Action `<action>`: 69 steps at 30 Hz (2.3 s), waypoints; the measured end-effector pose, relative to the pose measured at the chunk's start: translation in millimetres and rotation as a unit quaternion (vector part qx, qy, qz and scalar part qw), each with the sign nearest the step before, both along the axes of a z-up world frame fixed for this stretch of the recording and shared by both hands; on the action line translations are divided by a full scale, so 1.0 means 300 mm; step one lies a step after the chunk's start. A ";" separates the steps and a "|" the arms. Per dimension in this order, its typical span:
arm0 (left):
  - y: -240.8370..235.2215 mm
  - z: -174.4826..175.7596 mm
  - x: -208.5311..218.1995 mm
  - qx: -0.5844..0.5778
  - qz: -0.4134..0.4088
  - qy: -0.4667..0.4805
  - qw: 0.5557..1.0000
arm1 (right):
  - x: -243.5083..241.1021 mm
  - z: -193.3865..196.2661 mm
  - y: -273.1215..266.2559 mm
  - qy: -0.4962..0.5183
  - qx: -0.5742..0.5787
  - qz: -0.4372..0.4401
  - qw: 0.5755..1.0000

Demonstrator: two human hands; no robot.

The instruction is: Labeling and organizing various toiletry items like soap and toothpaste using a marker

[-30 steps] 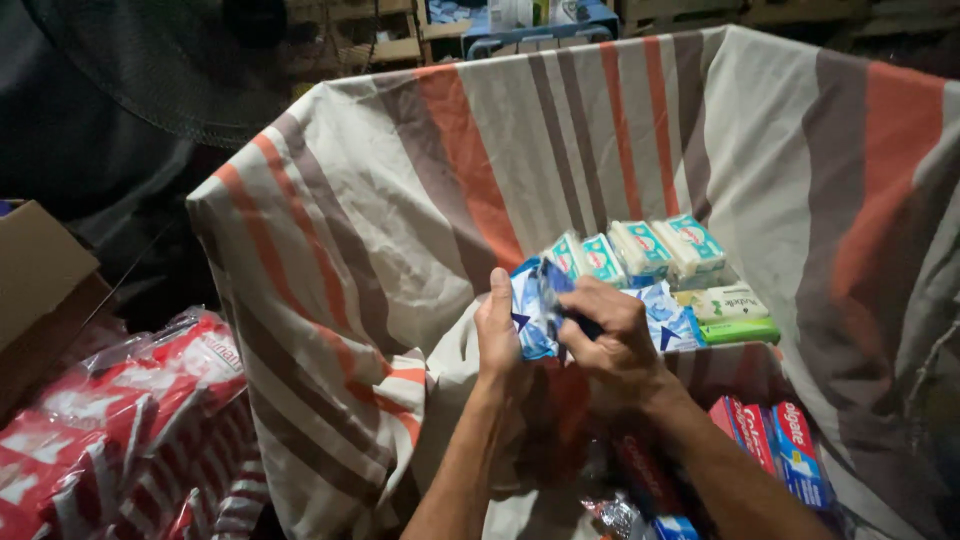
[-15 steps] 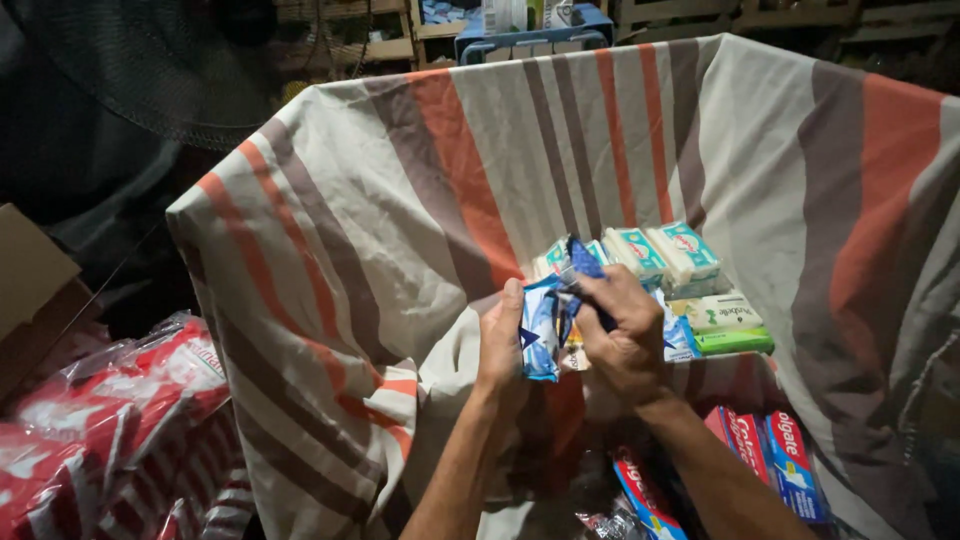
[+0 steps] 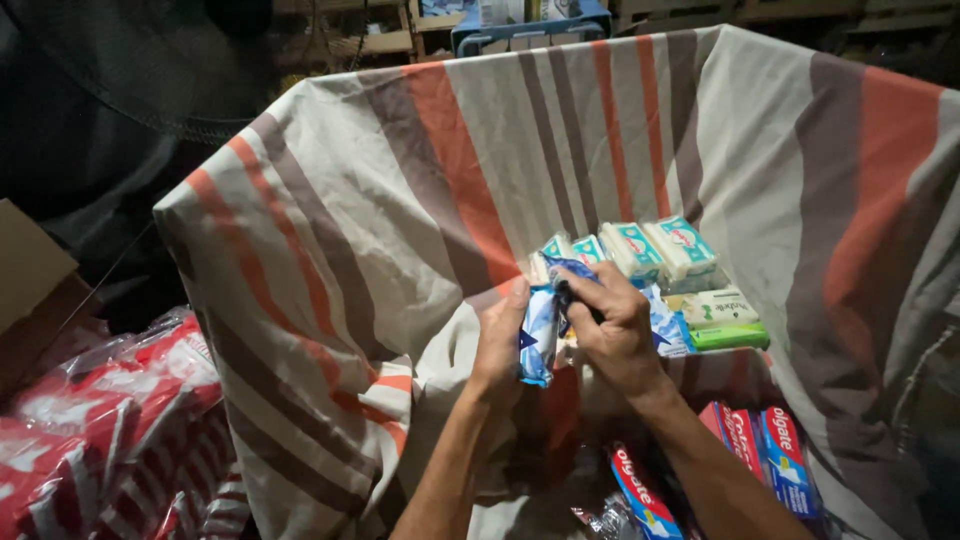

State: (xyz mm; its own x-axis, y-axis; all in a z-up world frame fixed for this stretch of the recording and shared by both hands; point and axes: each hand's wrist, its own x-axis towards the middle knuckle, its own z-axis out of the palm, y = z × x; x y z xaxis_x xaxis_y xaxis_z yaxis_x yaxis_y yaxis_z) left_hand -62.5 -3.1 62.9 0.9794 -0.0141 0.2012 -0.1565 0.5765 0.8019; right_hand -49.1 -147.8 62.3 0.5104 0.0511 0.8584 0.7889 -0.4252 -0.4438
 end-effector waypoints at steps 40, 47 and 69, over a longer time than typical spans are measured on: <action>0.014 0.021 0.037 -0.169 0.002 0.038 0.985 | -0.037 -0.008 0.054 0.008 -0.015 0.024 1.000; 0.003 -0.207 0.229 0.000 0.088 -0.058 0.994 | 0.054 -0.039 -0.041 0.051 -0.054 0.090 0.993; 0.014 -0.453 0.335 0.291 0.066 -0.326 0.897 | 0.015 -0.024 0.022 -0.086 -0.075 -0.033 0.993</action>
